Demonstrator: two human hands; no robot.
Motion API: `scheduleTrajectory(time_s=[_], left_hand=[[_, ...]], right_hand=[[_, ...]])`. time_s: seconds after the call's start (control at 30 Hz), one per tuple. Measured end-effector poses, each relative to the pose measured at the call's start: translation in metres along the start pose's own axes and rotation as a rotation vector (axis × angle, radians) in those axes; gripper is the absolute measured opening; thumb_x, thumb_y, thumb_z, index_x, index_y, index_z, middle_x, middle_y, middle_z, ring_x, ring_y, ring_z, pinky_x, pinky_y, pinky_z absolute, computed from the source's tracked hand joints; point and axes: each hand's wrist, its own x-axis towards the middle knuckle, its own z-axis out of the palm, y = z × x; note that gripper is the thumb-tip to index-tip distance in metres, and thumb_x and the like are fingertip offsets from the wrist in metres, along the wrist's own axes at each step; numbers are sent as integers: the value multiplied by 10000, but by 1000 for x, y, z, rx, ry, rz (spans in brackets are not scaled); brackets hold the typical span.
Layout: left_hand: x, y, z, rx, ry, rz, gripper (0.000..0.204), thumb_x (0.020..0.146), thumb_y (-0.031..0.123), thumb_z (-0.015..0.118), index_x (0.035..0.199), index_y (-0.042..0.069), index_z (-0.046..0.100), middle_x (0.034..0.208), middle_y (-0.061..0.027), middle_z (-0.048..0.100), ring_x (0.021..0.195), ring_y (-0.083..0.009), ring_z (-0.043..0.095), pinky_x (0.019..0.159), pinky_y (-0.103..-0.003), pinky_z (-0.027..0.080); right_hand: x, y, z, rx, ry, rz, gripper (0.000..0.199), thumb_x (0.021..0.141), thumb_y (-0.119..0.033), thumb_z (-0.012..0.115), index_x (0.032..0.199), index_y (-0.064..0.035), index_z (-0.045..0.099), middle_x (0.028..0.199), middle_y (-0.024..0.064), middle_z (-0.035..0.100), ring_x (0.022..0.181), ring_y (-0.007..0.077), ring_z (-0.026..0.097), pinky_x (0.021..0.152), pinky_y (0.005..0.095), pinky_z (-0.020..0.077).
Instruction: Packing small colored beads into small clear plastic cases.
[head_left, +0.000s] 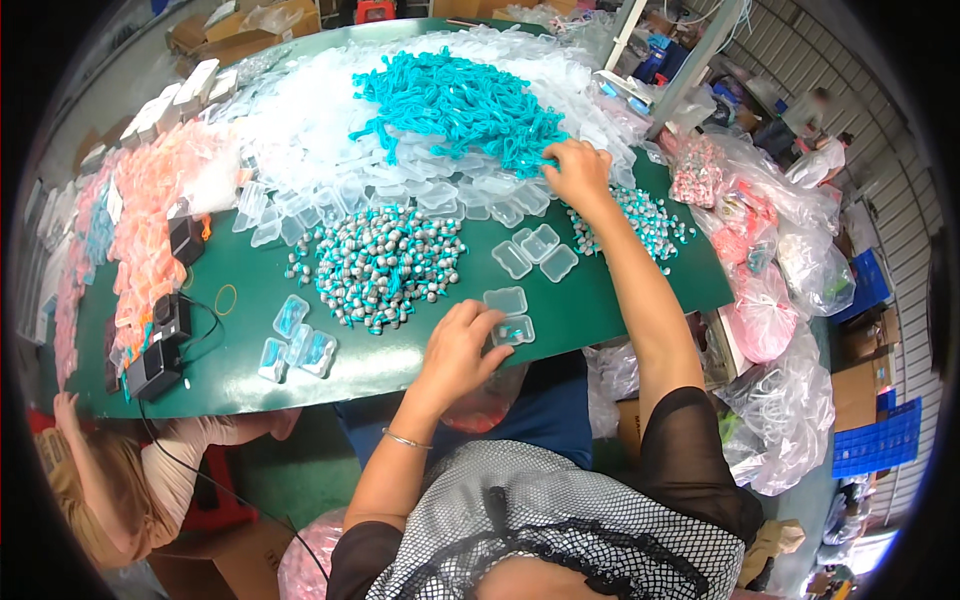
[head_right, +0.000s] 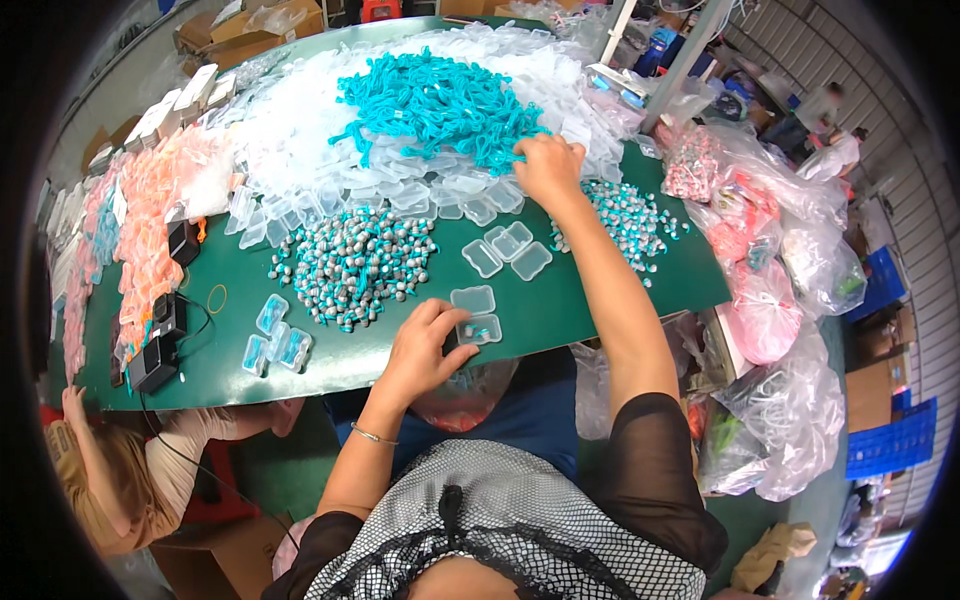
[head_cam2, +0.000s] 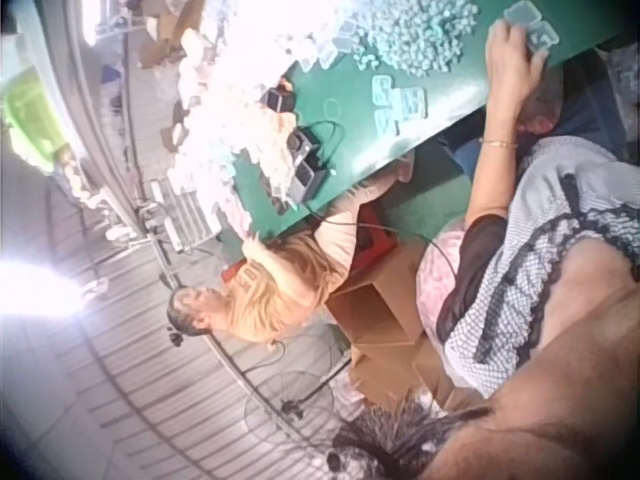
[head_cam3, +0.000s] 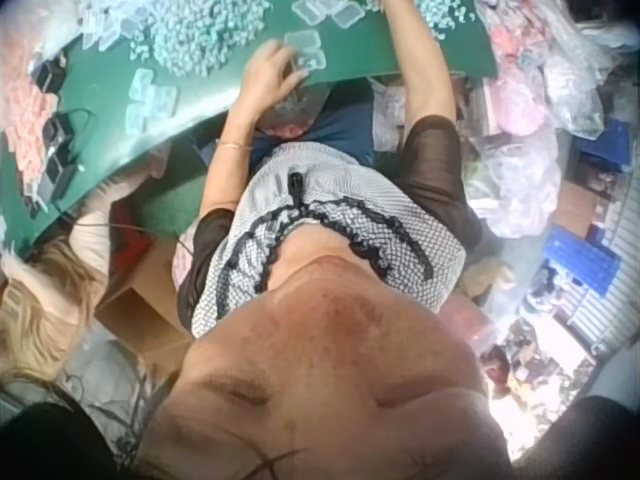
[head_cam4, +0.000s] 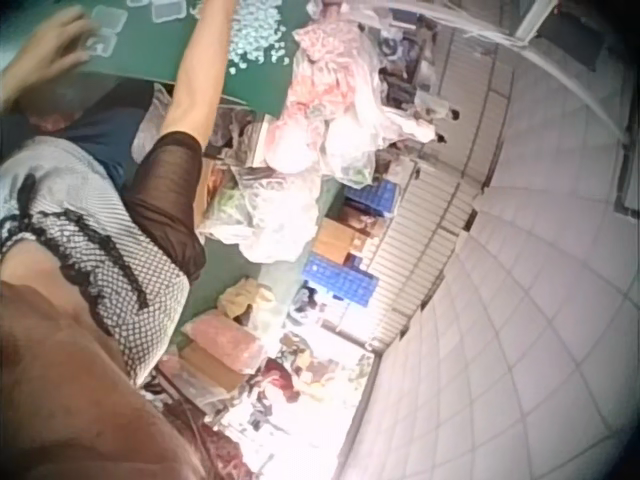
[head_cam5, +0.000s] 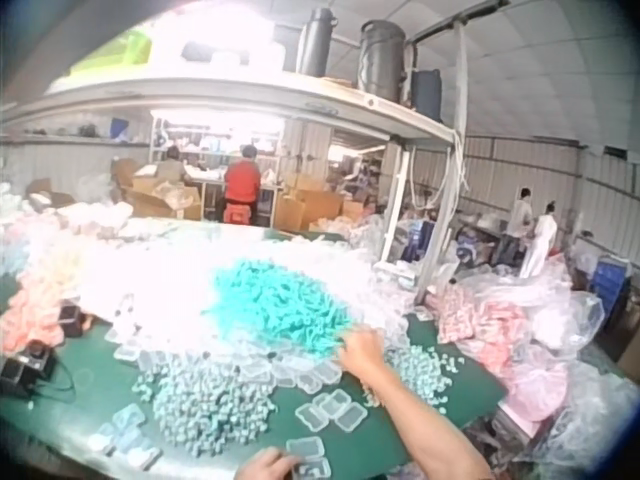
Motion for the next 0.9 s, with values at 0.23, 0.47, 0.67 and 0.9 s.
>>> scheduleTrajectory(time_s=[0.23, 0.47, 0.67, 0.9], left_hand=[[0, -4, 4, 15, 10, 15, 400, 738, 170, 809, 1080, 40, 648, 1012, -133, 599, 930, -343, 599, 787, -419, 506], [6, -2, 4, 12, 23, 14, 423, 720, 167, 818, 1088, 41, 652, 1011, -131, 607, 934, -341, 606, 796, -419, 511], [3, -6, 5, 14, 55, 10, 428, 707, 162, 825, 1077, 33, 653, 1009, -134, 624, 936, -340, 608, 797, -418, 512], [1, 0, 3, -13, 55, -18, 427, 709, 153, 824, 1086, 44, 656, 1001, -128, 626, 924, -333, 606, 782, -413, 510]], right_hand=[[-38, 20, -4, 399, 1, 105, 193, 782, -181, 714, 949, -87, 740, 927, 102, 689, 827, 262, 663, 740, 357, 527], [-153, -33, -60, 864, -189, -54, 162, 835, -19, 685, 997, -14, 680, 958, 54, 677, 869, 146, 621, 780, 291, 490], [-184, -55, -42, 726, -150, -212, 141, 805, -104, 724, 936, -80, 676, 921, 70, 671, 904, 270, 630, 858, 387, 433], [-190, -62, -43, 453, -91, -373, 173, 768, -109, 737, 934, -110, 688, 936, 37, 644, 926, 236, 608, 870, 396, 411]])
